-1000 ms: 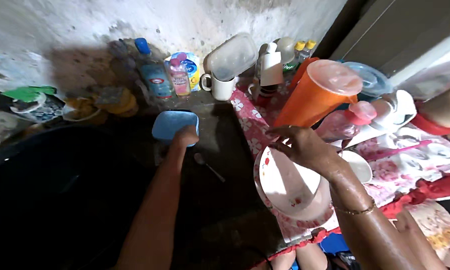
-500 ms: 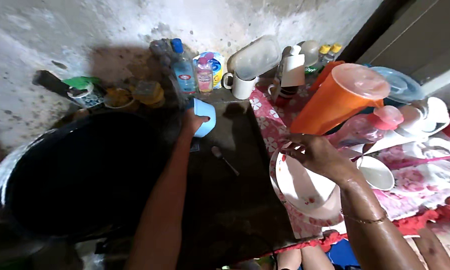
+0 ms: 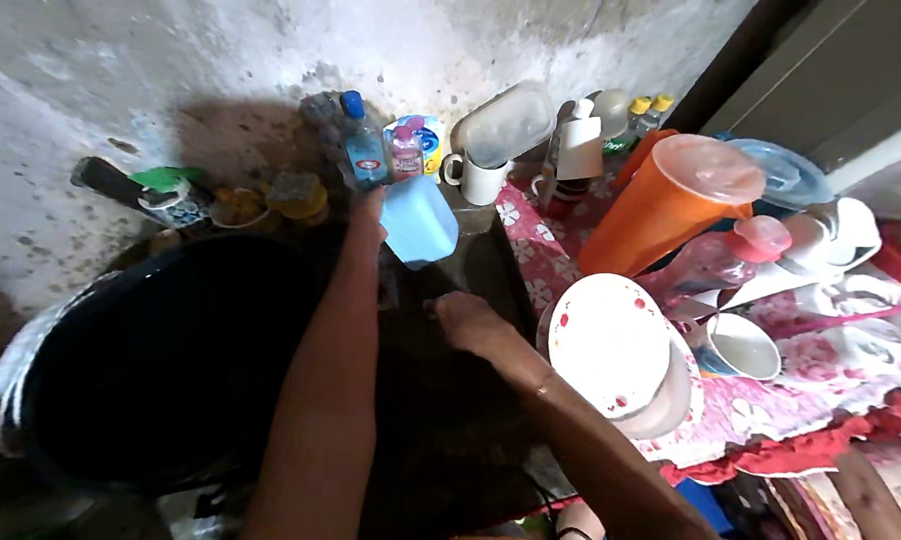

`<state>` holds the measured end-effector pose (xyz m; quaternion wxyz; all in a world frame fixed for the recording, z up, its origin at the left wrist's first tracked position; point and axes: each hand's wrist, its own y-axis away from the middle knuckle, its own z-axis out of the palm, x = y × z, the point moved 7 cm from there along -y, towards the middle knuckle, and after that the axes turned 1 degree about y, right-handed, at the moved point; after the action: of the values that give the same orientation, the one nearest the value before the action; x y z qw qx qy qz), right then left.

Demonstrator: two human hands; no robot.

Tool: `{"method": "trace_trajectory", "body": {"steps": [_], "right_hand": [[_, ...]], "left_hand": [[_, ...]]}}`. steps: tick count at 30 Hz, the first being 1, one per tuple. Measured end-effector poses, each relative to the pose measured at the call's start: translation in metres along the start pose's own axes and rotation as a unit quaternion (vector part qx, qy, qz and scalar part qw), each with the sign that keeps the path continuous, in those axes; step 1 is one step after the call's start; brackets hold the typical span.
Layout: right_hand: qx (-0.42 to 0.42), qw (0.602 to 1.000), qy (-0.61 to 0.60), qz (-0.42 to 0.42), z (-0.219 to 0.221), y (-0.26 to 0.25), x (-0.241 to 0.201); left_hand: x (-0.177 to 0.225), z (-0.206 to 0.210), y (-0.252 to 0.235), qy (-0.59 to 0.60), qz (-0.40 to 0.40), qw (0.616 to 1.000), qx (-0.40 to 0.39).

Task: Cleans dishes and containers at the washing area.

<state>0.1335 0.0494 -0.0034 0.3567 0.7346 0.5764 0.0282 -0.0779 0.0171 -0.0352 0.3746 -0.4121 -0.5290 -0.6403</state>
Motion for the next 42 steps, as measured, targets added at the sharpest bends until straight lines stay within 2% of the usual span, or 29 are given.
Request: {"method": "trace_trajectory", "body": {"steps": [3, 6, 8, 11, 14, 17, 21, 24, 29, 34, 42], "right_hand": [[0.005, 0.997, -0.008, 0.082, 0.021, -0.050, 0.025], [0.017, 0.987, -0.028, 0.158, 0.038, -0.081, 0.050], [0.041, 0.980, -0.049, 0.191, 0.047, -0.092, 0.062], [0.063, 0.972, -0.083, 0.208, 0.055, -0.099, 0.073], [0.065, 0.974, -0.091, 0.197, 0.054, -0.103, 0.073], [0.118, 0.967, -0.145, 0.171, 0.030, -0.108, 0.065], [0.297, 0.917, -0.258, 0.061, -0.025, -0.125, 0.050], [0.351, 0.893, -0.281, -0.025, -0.075, -0.143, 0.020], [0.340, 0.899, -0.268, -0.059, -0.116, -0.184, -0.030], [0.324, 0.903, -0.249, -0.136, -0.125, -0.215, -0.055], [0.319, 0.912, -0.252, -0.054, -0.122, -0.219, -0.061]], "left_hand": [[0.022, -0.005, 0.002, -0.124, 0.018, 0.992, -0.007], [0.031, -0.016, -0.005, -0.247, 0.022, 0.968, -0.024], [0.028, -0.026, -0.018, -0.270, 0.022, 0.962, -0.027], [0.023, -0.036, -0.032, -0.225, 0.001, 0.974, -0.029], [0.029, -0.037, -0.029, -0.199, -0.009, 0.980, -0.025], [0.035, -0.038, -0.028, -0.222, 0.016, 0.974, -0.031], [0.043, -0.038, -0.022, -0.399, 0.071, 0.913, -0.045], [0.048, -0.037, -0.018, -0.467, 0.068, 0.880, -0.062], [0.050, -0.036, -0.008, -0.489, 0.051, 0.866, -0.086], [0.045, -0.040, -0.019, -0.424, 0.040, 0.902, -0.075], [0.056, -0.043, -0.023, -0.392, 0.063, 0.917, -0.038]]}}
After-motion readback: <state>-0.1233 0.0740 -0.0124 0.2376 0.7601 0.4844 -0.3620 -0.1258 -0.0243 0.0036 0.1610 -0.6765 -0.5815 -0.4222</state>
